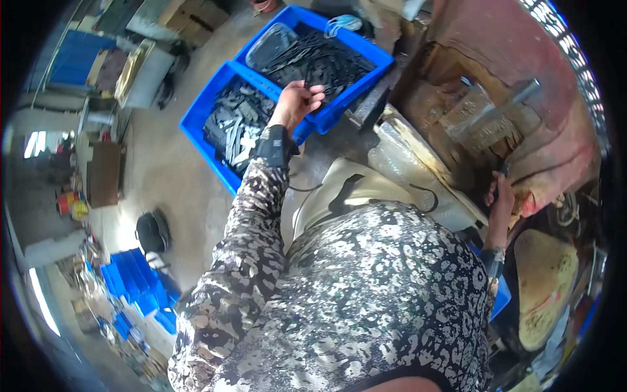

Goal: The person picks up a metal piece from a blue bin, holds it against a rotating grinding wheel while water flows over it, and then places it into a different blue bin, repeating the process for several pieces.

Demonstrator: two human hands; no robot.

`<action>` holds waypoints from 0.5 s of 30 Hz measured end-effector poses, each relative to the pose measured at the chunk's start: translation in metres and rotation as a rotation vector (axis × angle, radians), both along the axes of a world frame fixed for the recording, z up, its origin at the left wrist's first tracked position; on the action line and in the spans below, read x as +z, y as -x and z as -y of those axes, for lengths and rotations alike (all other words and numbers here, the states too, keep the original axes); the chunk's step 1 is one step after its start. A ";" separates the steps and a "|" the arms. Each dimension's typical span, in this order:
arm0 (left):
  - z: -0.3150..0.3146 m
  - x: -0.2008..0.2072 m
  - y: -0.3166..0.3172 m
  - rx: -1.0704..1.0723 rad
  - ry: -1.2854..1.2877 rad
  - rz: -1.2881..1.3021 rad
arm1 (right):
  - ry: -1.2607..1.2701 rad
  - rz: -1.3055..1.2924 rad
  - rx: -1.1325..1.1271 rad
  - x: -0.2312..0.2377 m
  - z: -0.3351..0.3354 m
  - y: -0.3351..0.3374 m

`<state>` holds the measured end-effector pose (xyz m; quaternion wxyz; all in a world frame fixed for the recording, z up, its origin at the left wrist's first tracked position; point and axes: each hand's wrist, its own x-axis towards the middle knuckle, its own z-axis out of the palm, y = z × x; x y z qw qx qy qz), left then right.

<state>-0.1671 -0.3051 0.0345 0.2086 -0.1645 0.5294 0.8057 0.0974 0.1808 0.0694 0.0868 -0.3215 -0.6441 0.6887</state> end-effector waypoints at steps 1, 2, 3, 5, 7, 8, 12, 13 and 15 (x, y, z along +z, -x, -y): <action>0.001 0.005 -0.005 -0.008 0.027 -0.021 | -0.020 0.017 0.012 0.001 0.001 0.001; 0.001 0.010 -0.009 -0.008 0.065 -0.061 | -0.029 0.013 0.041 0.001 0.002 0.001; 0.000 0.014 -0.013 -0.030 0.111 -0.124 | -0.001 0.023 0.046 0.002 0.003 0.002; 0.006 0.019 -0.021 -0.019 0.112 -0.113 | -0.032 0.063 0.027 0.002 0.004 0.002; 0.015 0.014 -0.024 0.022 0.226 -0.135 | -0.050 0.075 0.036 0.002 0.004 0.002; 0.022 0.007 -0.024 0.022 0.241 -0.105 | -0.051 0.069 0.045 0.001 0.004 0.002; 0.079 -0.046 -0.022 0.296 1.074 -0.315 | -0.049 0.049 0.089 -0.006 -0.001 0.003; 0.099 -0.060 -0.025 0.313 1.115 -0.291 | -0.069 0.074 0.061 -0.008 -0.003 0.003; 0.134 -0.083 -0.034 0.297 1.256 -0.262 | -0.033 0.074 0.045 -0.012 -0.006 0.003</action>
